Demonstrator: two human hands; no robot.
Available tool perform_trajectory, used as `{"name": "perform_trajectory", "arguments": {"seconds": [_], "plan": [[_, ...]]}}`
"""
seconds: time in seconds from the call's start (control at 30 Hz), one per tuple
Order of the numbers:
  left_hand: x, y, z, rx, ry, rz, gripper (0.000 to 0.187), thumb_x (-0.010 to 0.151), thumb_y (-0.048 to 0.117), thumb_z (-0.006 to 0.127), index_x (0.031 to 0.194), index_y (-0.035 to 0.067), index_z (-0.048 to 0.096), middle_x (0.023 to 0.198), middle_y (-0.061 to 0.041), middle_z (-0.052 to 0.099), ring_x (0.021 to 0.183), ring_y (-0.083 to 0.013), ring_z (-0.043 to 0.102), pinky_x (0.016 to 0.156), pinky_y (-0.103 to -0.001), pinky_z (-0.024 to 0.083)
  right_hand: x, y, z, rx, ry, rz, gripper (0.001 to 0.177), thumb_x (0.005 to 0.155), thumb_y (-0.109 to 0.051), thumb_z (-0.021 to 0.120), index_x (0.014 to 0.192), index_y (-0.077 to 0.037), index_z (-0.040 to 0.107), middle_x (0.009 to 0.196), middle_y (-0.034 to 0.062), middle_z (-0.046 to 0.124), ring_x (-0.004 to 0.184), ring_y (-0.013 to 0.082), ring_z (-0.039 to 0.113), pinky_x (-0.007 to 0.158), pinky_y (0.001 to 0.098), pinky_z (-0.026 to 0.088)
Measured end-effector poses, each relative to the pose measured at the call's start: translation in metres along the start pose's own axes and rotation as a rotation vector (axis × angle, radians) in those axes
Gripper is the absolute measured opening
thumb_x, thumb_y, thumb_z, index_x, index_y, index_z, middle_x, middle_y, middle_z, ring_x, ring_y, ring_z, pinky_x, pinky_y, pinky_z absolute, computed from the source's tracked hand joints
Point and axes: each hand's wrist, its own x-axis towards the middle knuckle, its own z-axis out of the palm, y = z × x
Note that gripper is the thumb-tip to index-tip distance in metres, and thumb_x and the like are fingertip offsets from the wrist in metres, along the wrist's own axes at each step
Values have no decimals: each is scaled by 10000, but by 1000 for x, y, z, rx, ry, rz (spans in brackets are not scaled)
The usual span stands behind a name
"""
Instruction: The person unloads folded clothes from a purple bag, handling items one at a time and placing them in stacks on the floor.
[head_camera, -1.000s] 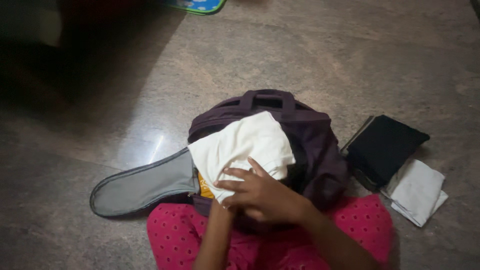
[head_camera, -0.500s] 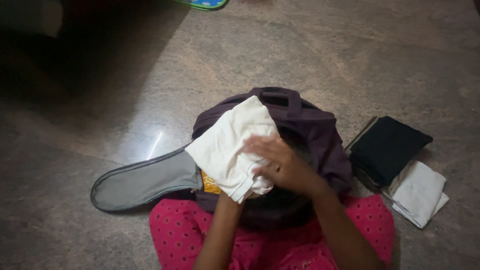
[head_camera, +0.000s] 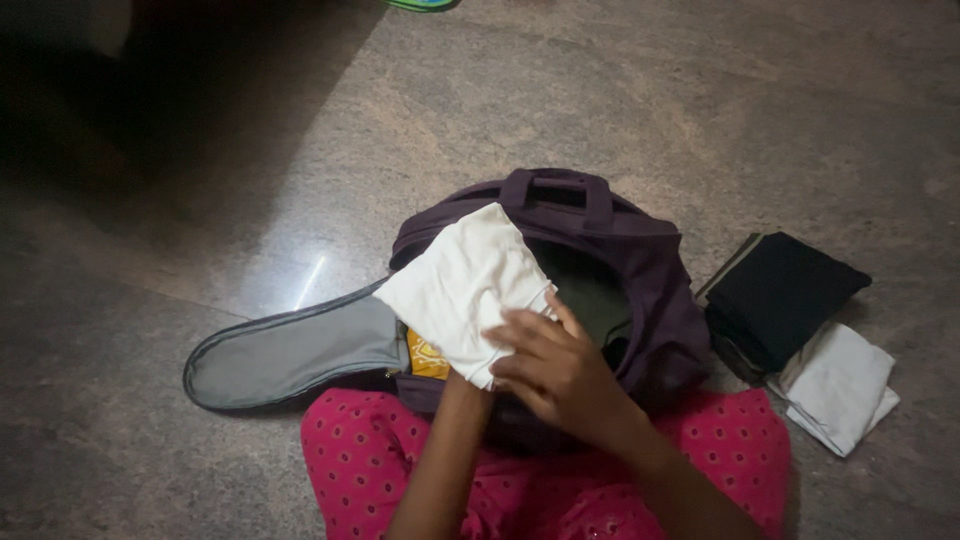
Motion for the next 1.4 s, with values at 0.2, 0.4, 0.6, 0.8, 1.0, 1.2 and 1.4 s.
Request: {"name": "perform_trajectory", "arguments": {"seconds": [0.2,0.4,0.6,0.8,1.0,1.2,1.4], "plan": [[-1,2,-1,1,-3,13,744,979,534,412,1614,207,205,1666,-67,247,1503,-281,269,1184,-564,248,3,-6,7,67,72,-34,195,823,-120,772,1011,-89,732,1120,40,690,1120,279,640,1026,491,467],[-5,-2,-7,-10,-9,18,748,982,534,412,1618,206,192,1673,-61,226,1513,-271,250,1194,-558,238,0,-18,10,89,105,-71,217,845,-72,726,1062,-69,731,1103,52,682,1027,268,645,905,418,509],[-10,-9,-18,-32,-21,7,752,986,533,411,1622,205,180,1681,-56,205,1524,-262,230,1205,-552,227,1,-16,-13,382,-23,-165,267,836,-79,745,1097,-35,708,1230,119,674,1093,333,663,936,438,523],[-23,-14,-24,-29,-6,-6,756,989,533,410,1625,205,167,1689,-50,184,1534,-252,210,1215,-546,217,-7,23,-27,312,180,127,262,899,24,686,1145,-65,702,1269,81,692,1162,277,698,991,396,569],[-26,-14,-24,-22,-6,-3,761,992,533,409,1629,204,154,1696,-44,163,1544,-243,190,1225,-540,206,-4,41,-23,97,94,131,313,784,-67,779,1093,-104,744,1189,65,697,1148,274,630,1008,442,474],[-16,-11,-20,-21,-17,19,765,996,532,408,1633,203,142,1704,-39,142,1554,-233,170,1235,-534,196,-8,47,-12,6,129,127,243,786,-109,795,1023,-150,765,1116,15,699,1093,235,636,1007,428,469],[-17,-9,-18,-18,-18,21,770,999,532,407,1637,202,129,1712,-33,121,1565,-223,151,1246,-528,185,-10,45,-13,-23,151,94,249,781,-172,828,1016,-126,763,1184,46,669,1155,282,583,1035,484,429]]}}
